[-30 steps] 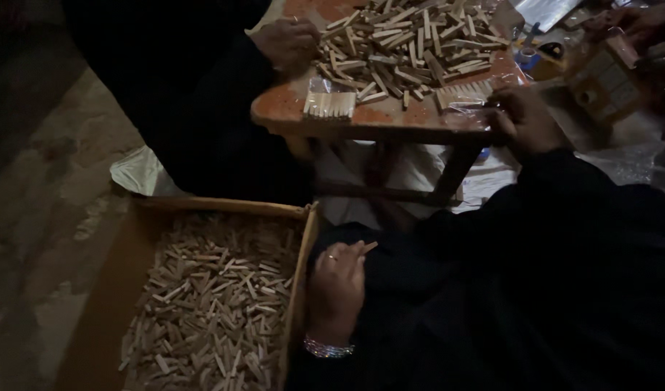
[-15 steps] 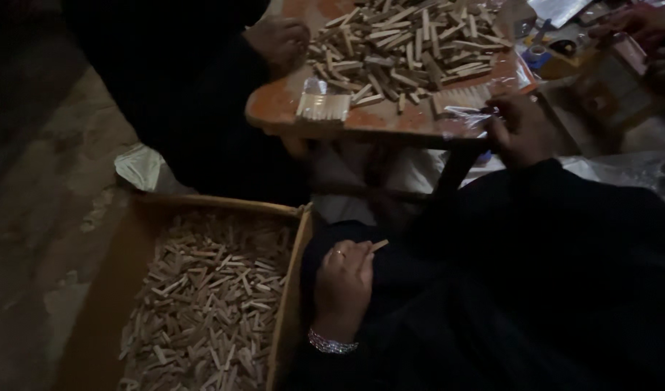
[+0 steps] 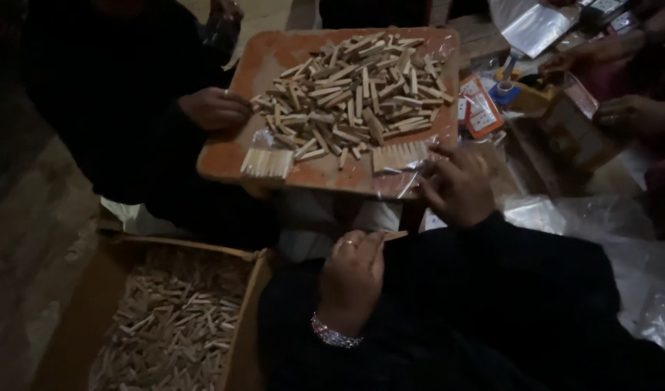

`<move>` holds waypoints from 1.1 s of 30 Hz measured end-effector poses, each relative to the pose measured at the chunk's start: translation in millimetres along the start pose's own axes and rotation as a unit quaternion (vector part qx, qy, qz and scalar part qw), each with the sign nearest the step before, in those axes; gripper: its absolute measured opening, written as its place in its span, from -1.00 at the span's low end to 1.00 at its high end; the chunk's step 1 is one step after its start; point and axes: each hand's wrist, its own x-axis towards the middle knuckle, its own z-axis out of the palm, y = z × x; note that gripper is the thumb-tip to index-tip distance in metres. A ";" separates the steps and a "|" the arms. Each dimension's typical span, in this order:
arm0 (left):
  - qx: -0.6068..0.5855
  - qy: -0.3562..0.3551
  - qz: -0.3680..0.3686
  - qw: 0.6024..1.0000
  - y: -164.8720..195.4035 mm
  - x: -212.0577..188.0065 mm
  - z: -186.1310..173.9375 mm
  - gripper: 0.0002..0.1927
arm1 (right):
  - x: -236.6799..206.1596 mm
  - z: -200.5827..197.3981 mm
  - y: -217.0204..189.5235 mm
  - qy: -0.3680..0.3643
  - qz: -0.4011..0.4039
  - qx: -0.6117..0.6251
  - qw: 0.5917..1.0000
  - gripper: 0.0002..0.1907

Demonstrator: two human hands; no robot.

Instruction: The person picks small wooden sticks from a pile on a table and places them into clear plastic bags. They arrange the sticks neatly inside each bag and seal them, repeating the process to create multiple packaged units.

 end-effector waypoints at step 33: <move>0.069 0.116 0.100 0.986 -10.0 84.6 88.4 -0.83 | 16.2 -6.3 0.4 -0.008 -0.019 0.127 0.992 -0.83</move>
